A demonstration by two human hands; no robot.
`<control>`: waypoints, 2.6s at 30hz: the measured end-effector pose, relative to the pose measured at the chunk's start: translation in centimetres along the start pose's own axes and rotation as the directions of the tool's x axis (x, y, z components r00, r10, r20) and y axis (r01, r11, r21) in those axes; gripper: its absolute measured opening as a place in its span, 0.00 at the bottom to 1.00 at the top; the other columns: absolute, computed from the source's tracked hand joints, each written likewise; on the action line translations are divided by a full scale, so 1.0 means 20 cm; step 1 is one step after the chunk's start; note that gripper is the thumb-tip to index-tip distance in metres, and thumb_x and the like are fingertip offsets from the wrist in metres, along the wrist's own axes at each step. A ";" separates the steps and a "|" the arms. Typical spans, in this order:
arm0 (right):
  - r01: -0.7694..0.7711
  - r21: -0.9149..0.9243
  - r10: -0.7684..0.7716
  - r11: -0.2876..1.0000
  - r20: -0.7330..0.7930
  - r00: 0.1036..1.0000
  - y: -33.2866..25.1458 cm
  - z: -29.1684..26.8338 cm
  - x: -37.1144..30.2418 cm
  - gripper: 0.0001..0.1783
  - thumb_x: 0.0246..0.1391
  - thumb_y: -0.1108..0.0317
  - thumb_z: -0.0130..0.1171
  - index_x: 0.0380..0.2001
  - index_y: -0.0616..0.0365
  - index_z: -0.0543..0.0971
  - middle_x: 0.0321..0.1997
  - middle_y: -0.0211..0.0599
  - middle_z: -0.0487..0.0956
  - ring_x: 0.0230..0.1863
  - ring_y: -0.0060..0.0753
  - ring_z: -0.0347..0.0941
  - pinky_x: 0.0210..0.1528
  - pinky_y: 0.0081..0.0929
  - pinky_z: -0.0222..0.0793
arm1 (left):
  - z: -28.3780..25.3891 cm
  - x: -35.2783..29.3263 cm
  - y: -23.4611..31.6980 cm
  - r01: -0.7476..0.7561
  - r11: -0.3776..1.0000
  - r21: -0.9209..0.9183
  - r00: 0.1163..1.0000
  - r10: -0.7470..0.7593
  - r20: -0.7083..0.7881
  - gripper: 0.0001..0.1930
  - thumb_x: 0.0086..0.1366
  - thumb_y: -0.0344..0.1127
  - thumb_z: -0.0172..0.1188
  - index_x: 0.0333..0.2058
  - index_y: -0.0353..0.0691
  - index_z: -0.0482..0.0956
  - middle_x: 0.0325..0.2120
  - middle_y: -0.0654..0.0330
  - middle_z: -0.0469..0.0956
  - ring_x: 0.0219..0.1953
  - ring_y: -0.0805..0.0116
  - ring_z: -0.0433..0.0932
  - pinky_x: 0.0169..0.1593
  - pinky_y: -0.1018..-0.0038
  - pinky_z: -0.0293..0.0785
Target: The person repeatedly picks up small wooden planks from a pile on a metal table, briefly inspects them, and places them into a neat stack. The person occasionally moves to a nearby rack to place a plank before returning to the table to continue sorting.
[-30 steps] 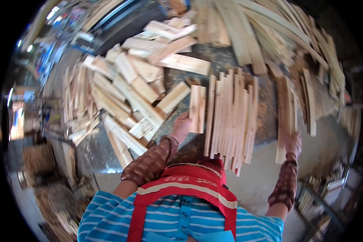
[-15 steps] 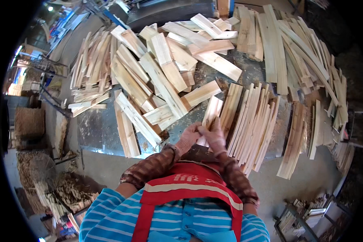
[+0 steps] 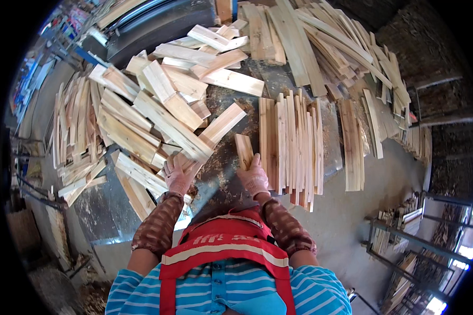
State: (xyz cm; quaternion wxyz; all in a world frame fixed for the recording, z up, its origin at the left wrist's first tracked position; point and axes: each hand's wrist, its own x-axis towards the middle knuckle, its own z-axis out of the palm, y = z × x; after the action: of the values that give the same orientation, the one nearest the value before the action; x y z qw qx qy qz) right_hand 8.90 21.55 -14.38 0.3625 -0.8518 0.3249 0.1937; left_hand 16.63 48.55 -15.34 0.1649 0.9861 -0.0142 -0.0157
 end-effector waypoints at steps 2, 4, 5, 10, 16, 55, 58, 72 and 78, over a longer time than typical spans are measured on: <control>0.007 -0.057 -0.012 0.998 -0.091 0.996 -0.04 -0.01 -0.05 0.56 0.48 0.48 0.62 0.73 0.57 0.47 0.73 0.60 0.58 0.59 0.60 0.73 0.59 0.46 0.71 | 0.11 0.02 -0.07 -0.059 0.993 0.105 0.993 0.069 -0.099 0.52 0.47 0.69 0.68 0.63 0.41 0.63 0.64 0.52 0.61 0.67 0.46 0.57 0.69 0.45 0.50; -0.094 -0.135 0.074 0.986 -0.149 0.986 -0.14 -0.08 -0.14 0.50 0.49 0.51 0.63 0.70 0.57 0.53 0.74 0.54 0.55 0.57 0.60 0.74 0.56 0.48 0.72 | 0.13 0.06 -0.12 -0.070 0.986 0.151 0.995 0.079 -0.056 0.51 0.47 0.63 0.70 0.65 0.43 0.61 0.64 0.52 0.62 0.68 0.47 0.57 0.70 0.44 0.47; -0.045 -0.097 0.025 0.994 -0.199 0.980 -0.08 -0.10 -0.13 0.48 0.49 0.52 0.62 0.69 0.57 0.55 0.72 0.52 0.58 0.56 0.60 0.74 0.54 0.50 0.72 | 0.14 0.08 -0.12 -0.080 0.973 0.218 0.996 0.087 -0.023 0.50 0.48 0.60 0.70 0.65 0.44 0.60 0.64 0.52 0.62 0.68 0.47 0.57 0.70 0.45 0.47; 0.097 -0.072 -0.115 0.993 -0.298 0.948 0.11 -0.13 -0.11 0.33 0.51 0.56 0.61 0.57 0.58 0.64 0.61 0.50 0.67 0.53 0.62 0.73 0.50 0.55 0.71 | 0.03 0.16 -0.08 -0.051 0.993 0.110 0.956 0.017 0.293 0.51 0.44 0.46 0.73 0.67 0.44 0.58 0.61 0.48 0.66 0.66 0.50 0.60 0.70 0.52 0.53; 0.049 -0.282 -0.096 0.958 -0.158 0.983 0.08 -0.14 0.03 0.21 0.59 0.59 0.53 0.51 0.59 0.67 0.42 0.53 0.81 0.45 0.65 0.80 0.47 0.58 0.76 | -0.16 0.10 -0.03 0.120 0.893 -0.434 0.857 0.127 0.500 0.53 0.40 0.37 0.77 0.66 0.34 0.59 0.55 0.47 0.72 0.56 0.54 0.73 0.60 0.62 0.72; 0.648 -0.504 -0.551 0.571 0.350 0.757 -1.09 -0.03 0.13 0.44 0.46 0.52 0.66 0.64 0.57 0.64 0.65 0.49 0.68 0.59 0.54 0.72 0.62 0.43 0.70 | -0.35 -0.30 -0.76 0.296 -0.346 -0.890 0.618 -0.641 0.455 0.18 0.66 0.39 0.63 0.52 0.38 0.76 0.43 0.56 0.81 0.44 0.61 0.81 0.48 0.65 0.80; 0.617 -0.276 -0.633 0.737 0.038 0.773 -0.94 0.15 0.25 0.53 0.42 0.52 0.70 0.69 0.57 0.58 0.67 0.49 0.66 0.60 0.58 0.70 0.62 0.46 0.69 | -0.21 -0.35 -0.82 0.251 -0.419 -0.873 0.595 -0.645 0.480 0.16 0.71 0.38 0.55 0.52 0.35 0.76 0.45 0.53 0.80 0.47 0.59 0.81 0.49 0.67 0.81; 0.678 -0.337 -0.662 0.653 0.180 0.727 -0.81 0.27 0.12 0.55 0.46 0.54 0.66 0.74 0.49 0.49 0.67 0.51 0.66 0.59 0.60 0.71 0.61 0.47 0.69 | 0.10 -0.44 -0.94 0.149 -0.633 -0.760 0.705 -0.471 0.531 0.13 0.66 0.30 0.61 0.48 0.37 0.76 0.41 0.56 0.81 0.40 0.60 0.83 0.42 0.68 0.83; 0.659 0.091 -0.657 0.747 0.260 0.708 -0.68 0.27 -0.20 0.55 0.39 0.57 0.70 0.71 0.54 0.58 0.66 0.53 0.67 0.64 0.55 0.67 0.65 0.43 0.66 | -0.09 -0.29 -0.82 0.206 -0.497 -0.843 0.779 -0.438 0.449 0.17 0.67 0.32 0.59 0.53 0.35 0.74 0.44 0.55 0.82 0.46 0.57 0.81 0.51 0.61 0.78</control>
State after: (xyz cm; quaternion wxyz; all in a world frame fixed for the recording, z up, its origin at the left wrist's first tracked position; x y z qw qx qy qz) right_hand 14.99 34.32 -9.09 0.4456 -0.8773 -0.0541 0.1697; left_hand 11.29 64.83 -18.80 0.8686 0.3626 0.3377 -0.0013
